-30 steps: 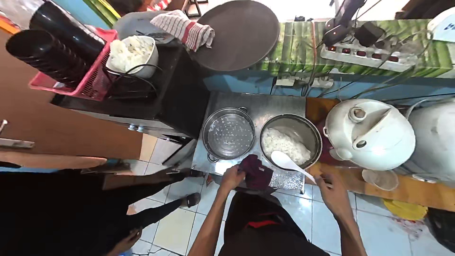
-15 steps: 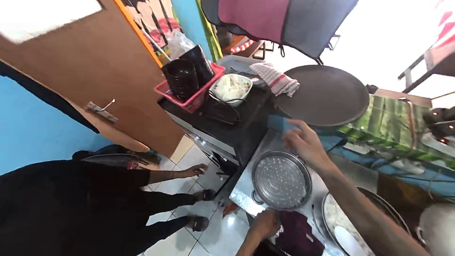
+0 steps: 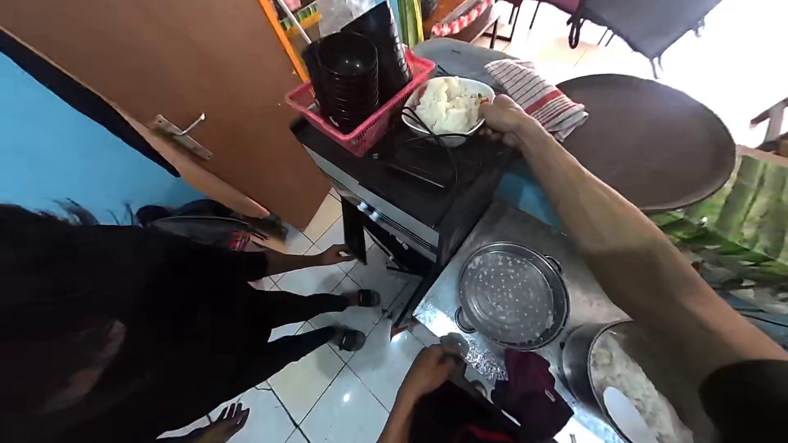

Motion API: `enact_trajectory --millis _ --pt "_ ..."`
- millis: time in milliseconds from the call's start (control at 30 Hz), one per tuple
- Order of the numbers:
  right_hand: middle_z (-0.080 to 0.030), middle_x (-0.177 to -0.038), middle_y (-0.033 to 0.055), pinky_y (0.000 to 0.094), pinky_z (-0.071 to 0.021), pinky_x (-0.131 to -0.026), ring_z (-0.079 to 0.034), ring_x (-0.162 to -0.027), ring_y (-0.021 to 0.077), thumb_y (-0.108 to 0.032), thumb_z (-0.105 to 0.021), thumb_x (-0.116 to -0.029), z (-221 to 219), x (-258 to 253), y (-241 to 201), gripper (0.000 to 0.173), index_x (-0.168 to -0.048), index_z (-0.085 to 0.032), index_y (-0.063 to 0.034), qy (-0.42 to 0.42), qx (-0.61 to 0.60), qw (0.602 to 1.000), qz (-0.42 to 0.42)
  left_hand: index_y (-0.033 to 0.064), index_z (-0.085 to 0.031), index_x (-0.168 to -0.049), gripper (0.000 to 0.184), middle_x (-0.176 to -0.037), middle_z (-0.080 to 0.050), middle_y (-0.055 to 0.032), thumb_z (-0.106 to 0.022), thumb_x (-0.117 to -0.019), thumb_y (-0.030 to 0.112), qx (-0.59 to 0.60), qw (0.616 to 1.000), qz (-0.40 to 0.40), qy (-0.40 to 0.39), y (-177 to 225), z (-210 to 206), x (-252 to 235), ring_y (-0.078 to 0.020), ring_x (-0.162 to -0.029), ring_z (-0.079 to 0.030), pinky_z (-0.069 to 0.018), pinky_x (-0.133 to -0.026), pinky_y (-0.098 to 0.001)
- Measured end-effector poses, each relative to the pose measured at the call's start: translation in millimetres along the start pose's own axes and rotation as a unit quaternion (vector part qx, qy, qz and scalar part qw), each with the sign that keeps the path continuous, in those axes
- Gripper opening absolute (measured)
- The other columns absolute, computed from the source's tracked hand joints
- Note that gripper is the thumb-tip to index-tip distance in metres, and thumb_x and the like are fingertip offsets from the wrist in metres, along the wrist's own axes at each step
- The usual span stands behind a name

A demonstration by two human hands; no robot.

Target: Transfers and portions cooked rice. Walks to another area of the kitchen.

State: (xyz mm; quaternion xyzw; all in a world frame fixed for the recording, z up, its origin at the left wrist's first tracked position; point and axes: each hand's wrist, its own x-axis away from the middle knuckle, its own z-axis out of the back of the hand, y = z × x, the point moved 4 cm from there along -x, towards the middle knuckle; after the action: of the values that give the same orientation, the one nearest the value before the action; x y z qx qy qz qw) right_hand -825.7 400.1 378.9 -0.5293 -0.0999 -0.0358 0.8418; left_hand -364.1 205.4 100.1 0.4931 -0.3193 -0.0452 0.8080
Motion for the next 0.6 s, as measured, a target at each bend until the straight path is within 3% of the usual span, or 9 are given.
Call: enact_trajectory --millis 100,300,333,367,400,500,567,600 --pt "-0.059 -0.077 0.0051 0.0297 -0.0462 -0.047 -0.052 -0.051 0.0128 -0.031 -0.046 -0.1034 -3.1 11.5 3.3 0.030 -0.123 -0.052 -0.0098 0.058 -0.054 0.997 0.016 0.0155 -0.071 -0.126 0.029 -0.107 -0.073 -0.0075 -0.054 -0.1030 0.024 0.020 0.999 0.018 -0.020 7.7 10.1 5.2 -0.0172 -0.079 -0.070 -0.0602 -0.075 -0.0418" --pt "-0.065 -0.113 0.0147 0.0451 -0.0556 -0.068 -0.064 -0.081 0.0233 -0.032 -0.047 -0.1031 32.3 58.1 2.0 0.048 -0.146 -0.045 -0.0107 0.197 -0.126 0.966 0.109 0.0157 -0.070 -0.126 0.029 -0.085 -0.070 -0.0052 -0.056 -0.1024 0.024 0.059 0.997 -0.032 -0.046 49.6 29.7 4.4 -0.0154 -0.069 -0.064 -0.0576 -0.069 -0.0380" --pt "-0.065 -0.114 0.0146 0.0450 -0.0569 -0.070 -0.066 -0.084 0.0236 -0.030 -0.048 -0.1026 43.1 72.0 1.4 0.046 -0.144 -0.046 -0.0095 0.214 -0.136 0.958 0.133 0.0173 -0.070 -0.127 0.029 -0.082 -0.069 -0.0035 -0.057 -0.1021 0.023 0.066 0.996 -0.052 -0.042 59.4 33.4 3.7 -0.0142 -0.069 -0.064 -0.0570 -0.069 -0.0365" --pt "-0.065 -0.108 0.0137 0.0432 -0.0565 -0.065 -0.065 -0.078 0.0227 -0.028 -0.048 -0.1026 55.1 89.2 0.1 0.042 -0.139 -0.049 -0.0080 0.230 -0.142 0.949 0.161 0.0174 -0.070 -0.129 0.030 -0.084 -0.069 -0.0025 -0.057 -0.1024 0.022 0.077 0.993 -0.074 -0.040 70.8 37.7 2.1 -0.0134 -0.072 -0.064 -0.0572 -0.072 -0.0355" --pt "-0.067 -0.102 0.0123 0.0412 -0.0574 -0.060 -0.066 -0.071 0.0212 -0.026 -0.048 -0.1035 69.1 110.3 -2.0 0.038 -0.136 -0.050 -0.0077 0.239 -0.139 0.943 0.184 0.0154 -0.068 -0.130 0.030 -0.088 -0.071 -0.0023 -0.058 -0.1023 0.019 0.097 0.990 -0.099 -0.035 84.5 42.7 0.9 -0.0131 -0.078 -0.067 -0.0591 -0.077 -0.0350" --pt "-0.069 -0.102 0.0091 0.0357 -0.0554 -0.058 -0.065 -0.070 0.0168 -0.021 -0.049 -0.1030 114.0 187.5 4.6 0.036 -0.137 -0.053 -0.0076 0.231 -0.107 0.948 0.190 0.0002 -0.060 -0.135 0.040 -0.108 -0.074 -0.0090 -0.063 -0.1000 0.018 0.201 0.963 -0.179 -0.005 131.4 53.5 -3.3 -0.0199 -0.097 -0.072 -0.0607 -0.089 -0.0378" --pt "-0.068 -0.097 0.0059 0.0291 -0.0518 -0.051 -0.061 -0.063 0.0124 -0.018 -0.048 -0.1046 135.3 250.7 27.5 0.031 -0.133 -0.055 -0.0083 0.215 -0.107 0.960 0.144 -0.0028 -0.043 -0.148 0.065 -0.126 -0.068 -0.0183 -0.066 -0.0999 0.034 0.306 0.927 -0.213 -0.048 159.2 49.1 -14.8 -0.0322 -0.110 -0.070 -0.0604 -0.094 -0.0480" --pt "-0.067 -0.090 0.0041 0.0257 -0.0476 -0.046 -0.056 -0.057 0.0102 -0.017 -0.047 -0.1049 141.4 281.8 38.7 0.027 -0.129 -0.056 -0.0090 0.209 -0.127 0.964 0.108 0.0037 -0.034 -0.155 0.076 -0.135 -0.063 -0.0202 -0.064 -0.0988 0.045 0.362 0.902 -0.216 -0.089 173.5 43.1 -26.1 -0.0379 -0.116 -0.067 -0.0590 -0.095 -0.0542"
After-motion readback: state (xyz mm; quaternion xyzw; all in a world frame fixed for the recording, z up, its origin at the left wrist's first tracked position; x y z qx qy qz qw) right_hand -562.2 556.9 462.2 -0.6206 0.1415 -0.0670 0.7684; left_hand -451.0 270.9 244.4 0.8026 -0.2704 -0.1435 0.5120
